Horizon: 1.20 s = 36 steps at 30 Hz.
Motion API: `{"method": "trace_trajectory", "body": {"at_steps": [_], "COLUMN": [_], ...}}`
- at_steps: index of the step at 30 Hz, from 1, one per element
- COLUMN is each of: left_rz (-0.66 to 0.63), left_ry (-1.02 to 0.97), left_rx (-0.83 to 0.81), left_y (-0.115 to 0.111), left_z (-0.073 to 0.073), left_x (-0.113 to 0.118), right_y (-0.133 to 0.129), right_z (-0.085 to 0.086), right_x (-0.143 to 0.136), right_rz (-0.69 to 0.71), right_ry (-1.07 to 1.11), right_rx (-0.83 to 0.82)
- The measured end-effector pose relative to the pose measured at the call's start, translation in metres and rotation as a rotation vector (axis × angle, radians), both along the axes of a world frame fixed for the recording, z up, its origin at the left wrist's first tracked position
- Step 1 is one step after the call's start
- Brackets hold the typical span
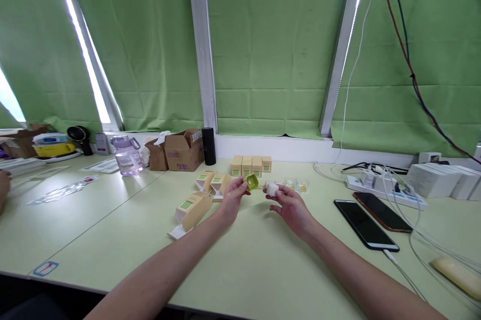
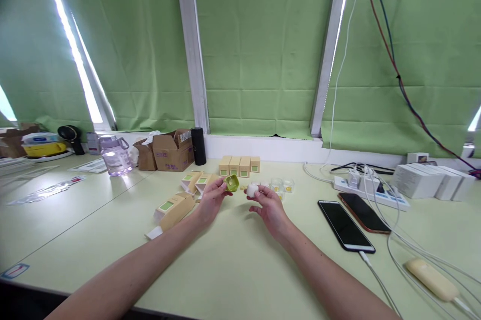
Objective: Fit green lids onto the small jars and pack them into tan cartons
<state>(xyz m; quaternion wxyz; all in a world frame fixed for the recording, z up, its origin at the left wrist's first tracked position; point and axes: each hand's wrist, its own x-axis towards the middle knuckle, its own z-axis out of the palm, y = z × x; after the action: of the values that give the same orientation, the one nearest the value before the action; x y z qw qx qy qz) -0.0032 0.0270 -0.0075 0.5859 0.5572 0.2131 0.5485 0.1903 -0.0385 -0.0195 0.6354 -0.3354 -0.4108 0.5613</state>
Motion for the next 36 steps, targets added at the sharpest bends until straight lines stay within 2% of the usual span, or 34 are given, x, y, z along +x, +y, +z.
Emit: {"method": "trace_trajectory", "body": {"at_steps": [11,19,25,30,33,36], "left_rz": [-0.014,0.000,0.022,0.058,0.079,0.085], "left_ry": [0.014,0.054,0.092,0.175,0.219,0.258], "left_rx": [-0.004,0.007,0.013,-0.002,0.002,0.016], "left_y": [-0.002,-0.002,0.000,0.004,0.007,0.006], "left_z": [-0.001,-0.001,-0.003,-0.008,-0.010,-0.009], "left_x": [0.001,0.001,0.002,0.002,0.001,0.001], "right_y": [-0.002,-0.003,0.005,0.010,0.009,0.006], "right_z": [-0.006,-0.005,-0.010,-0.011,-0.007,-0.002], "right_x": [-0.005,-0.006,-0.003,0.002,0.003,0.002], "right_rz": [-0.034,-0.052,-0.151,-0.069,-0.004,-0.016], "right_ry": [0.002,-0.040,-0.146,-0.046,0.052,0.072], "right_rx": [0.012,0.082,-0.011,-0.168,-0.146,-0.084]}}
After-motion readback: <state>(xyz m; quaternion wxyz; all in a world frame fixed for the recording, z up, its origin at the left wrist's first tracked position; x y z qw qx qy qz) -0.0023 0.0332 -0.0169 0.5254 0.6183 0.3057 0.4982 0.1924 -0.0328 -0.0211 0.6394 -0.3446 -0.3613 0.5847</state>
